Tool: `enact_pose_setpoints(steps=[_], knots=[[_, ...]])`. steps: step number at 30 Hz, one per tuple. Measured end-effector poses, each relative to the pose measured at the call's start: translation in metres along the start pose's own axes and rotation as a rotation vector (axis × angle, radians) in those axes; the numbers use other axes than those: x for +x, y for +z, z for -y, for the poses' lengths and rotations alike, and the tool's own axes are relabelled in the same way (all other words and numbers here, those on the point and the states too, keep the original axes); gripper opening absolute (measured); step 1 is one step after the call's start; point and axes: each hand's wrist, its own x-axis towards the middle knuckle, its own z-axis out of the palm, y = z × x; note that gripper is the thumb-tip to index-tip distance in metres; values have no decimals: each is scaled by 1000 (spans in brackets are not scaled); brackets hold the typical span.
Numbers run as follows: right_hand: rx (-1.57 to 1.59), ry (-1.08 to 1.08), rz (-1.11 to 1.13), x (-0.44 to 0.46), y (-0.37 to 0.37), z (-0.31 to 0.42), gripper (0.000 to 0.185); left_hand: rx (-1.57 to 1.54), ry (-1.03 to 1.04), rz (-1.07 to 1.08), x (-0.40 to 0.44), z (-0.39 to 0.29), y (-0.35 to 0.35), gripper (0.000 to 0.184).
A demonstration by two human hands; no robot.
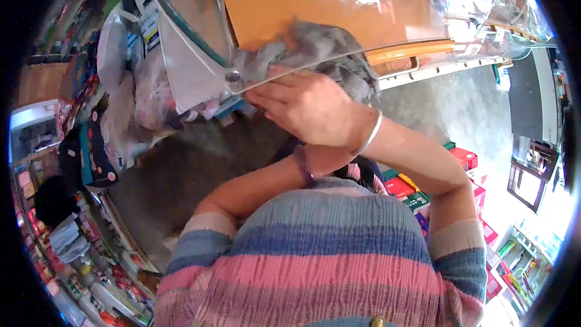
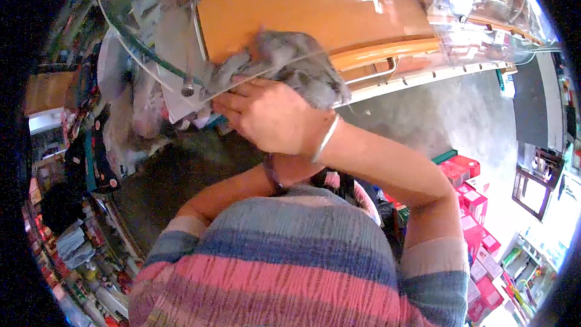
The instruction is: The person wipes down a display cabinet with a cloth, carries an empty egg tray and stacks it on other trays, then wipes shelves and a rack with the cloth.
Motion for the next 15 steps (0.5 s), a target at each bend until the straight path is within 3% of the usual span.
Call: enact_pose_setpoints(steps=[1,4,5,8,9,12,13,15], knots=[[2,-10,-17,1,2,-1,41,-198,-52,80,0,-2,-10,48],[-76,67,27,-15,-19,-14,40,153,-124,-8,16,-10,-5,47],[-88,113,55,-29,-30,-23,41,71,-79,-112,20,-11,-12,35],[-212,307,12,-68,-70,-47,36,266,68,-70,24,-8,-30,21],[-307,416,23,-86,-82,-61,35,218,129,-213,30,-7,-30,13],[-492,626,-93,-116,-107,-96,33,216,110,-148,32,-11,-37,14],[-462,595,-163,-114,-100,-96,32,217,101,-167,32,-12,-36,13],[-301,575,-79,-100,-79,-80,37,218,89,-200,32,-11,-29,13]])
